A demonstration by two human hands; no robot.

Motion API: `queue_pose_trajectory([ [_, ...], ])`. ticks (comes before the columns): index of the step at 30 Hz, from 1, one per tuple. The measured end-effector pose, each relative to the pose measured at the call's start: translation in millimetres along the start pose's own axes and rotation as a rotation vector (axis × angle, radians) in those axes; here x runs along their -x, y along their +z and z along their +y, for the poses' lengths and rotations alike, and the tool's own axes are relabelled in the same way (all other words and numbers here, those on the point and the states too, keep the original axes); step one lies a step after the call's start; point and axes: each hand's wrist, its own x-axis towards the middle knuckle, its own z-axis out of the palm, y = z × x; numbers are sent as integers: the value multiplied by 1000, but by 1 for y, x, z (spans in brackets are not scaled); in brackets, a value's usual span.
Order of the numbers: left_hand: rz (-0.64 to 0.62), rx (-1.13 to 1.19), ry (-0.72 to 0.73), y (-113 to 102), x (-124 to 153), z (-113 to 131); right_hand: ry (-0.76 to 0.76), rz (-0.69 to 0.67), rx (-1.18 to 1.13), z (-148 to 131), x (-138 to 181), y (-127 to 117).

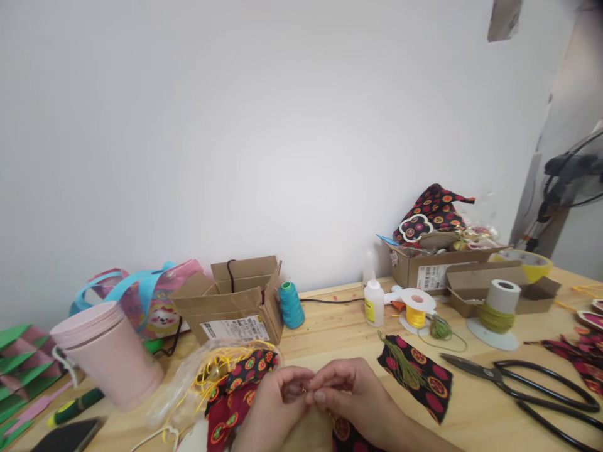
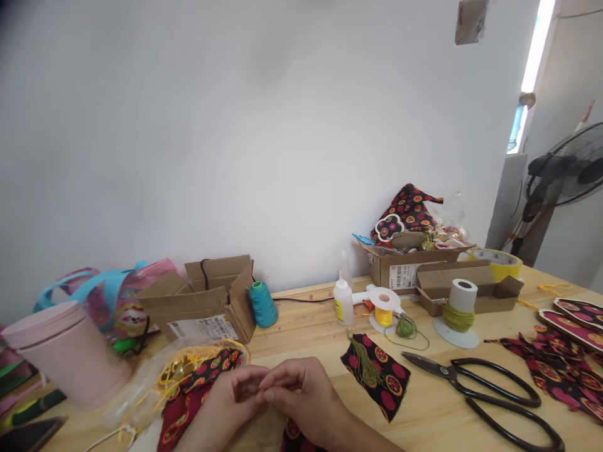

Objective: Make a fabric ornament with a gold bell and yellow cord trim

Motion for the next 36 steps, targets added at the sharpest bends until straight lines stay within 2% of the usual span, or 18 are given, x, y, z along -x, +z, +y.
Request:
queue_pose_trajectory([
  [4, 71, -292, 97, 1, 2, 2, 65, 59, 38, 8, -8, -2],
  [7, 99, -372, 125, 2, 4, 4, 137, 122, -14, 10, -17, -5],
  [11, 107, -345, 146, 4, 4, 6, 180, 171, -39, 7, -27, -10],
  [17, 153, -283, 184, 3, -1, -2, 178, 165, -44, 6, -35, -7],
  [25, 201, -107, 134, 1, -5, -15, 146, 172, 4, 18, -35, -4],
  [30, 179, -158, 150, 0, -2, -7, 131, 188, 96, 29, -36, -6],
  [36, 179, -333, 208, -3, 0, 0, 84, 162, 243, 46, -39, -13],
])
